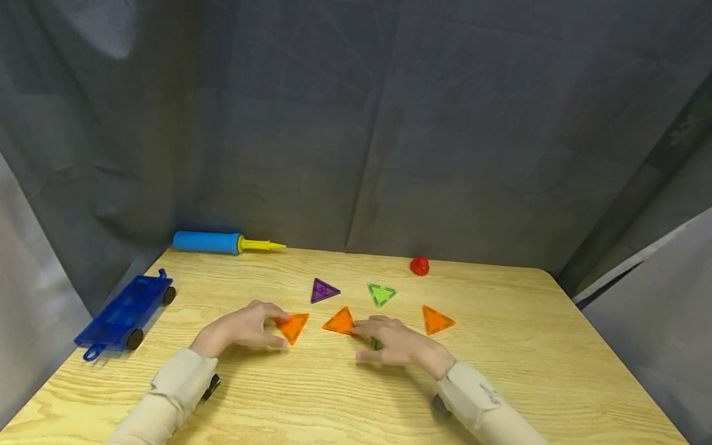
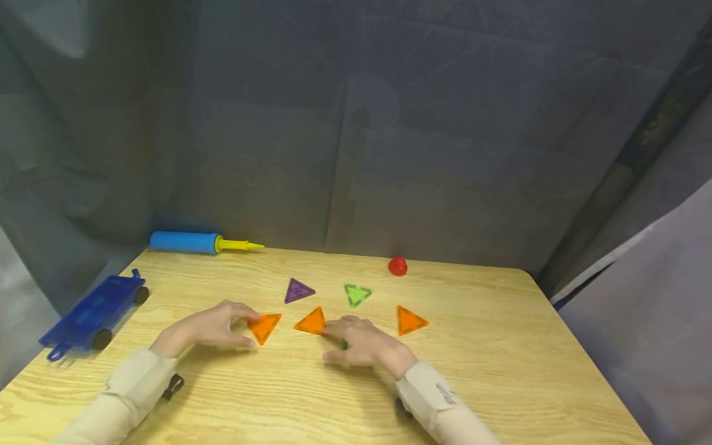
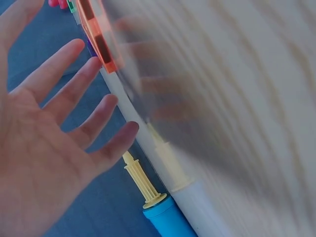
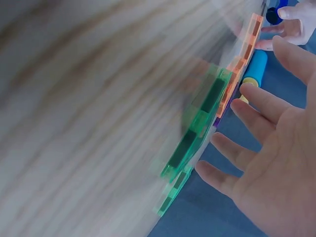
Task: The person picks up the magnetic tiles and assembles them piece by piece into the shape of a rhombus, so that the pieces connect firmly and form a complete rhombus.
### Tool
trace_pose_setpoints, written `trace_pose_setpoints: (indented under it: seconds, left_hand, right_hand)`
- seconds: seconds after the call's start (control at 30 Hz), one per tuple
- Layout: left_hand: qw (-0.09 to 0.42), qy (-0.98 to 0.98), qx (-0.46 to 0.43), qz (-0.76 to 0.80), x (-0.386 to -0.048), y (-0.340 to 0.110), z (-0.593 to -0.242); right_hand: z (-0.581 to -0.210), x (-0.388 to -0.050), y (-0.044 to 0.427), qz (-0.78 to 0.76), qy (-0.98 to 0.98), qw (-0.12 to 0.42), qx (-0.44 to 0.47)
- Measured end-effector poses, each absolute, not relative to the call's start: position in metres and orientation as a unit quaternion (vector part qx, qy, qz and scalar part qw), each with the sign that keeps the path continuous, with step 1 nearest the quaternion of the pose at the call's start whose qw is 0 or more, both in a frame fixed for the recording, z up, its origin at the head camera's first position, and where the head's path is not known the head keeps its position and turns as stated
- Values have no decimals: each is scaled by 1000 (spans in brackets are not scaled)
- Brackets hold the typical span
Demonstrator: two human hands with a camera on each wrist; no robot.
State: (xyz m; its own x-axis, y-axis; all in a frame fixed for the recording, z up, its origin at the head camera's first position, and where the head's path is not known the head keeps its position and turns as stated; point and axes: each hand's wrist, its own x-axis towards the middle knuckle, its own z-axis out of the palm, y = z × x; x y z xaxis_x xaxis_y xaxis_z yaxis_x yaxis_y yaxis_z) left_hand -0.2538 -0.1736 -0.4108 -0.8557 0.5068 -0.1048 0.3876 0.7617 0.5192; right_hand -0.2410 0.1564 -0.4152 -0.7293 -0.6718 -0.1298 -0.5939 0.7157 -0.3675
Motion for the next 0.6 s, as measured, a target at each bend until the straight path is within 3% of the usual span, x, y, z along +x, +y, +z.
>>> trace_pose_setpoints:
  seconds: [0.6]
  left_hand:
    - [133,928,246,248,-252,-176,-416]
  right_hand:
    - [-418,-240,152,-134,922,138,-336]
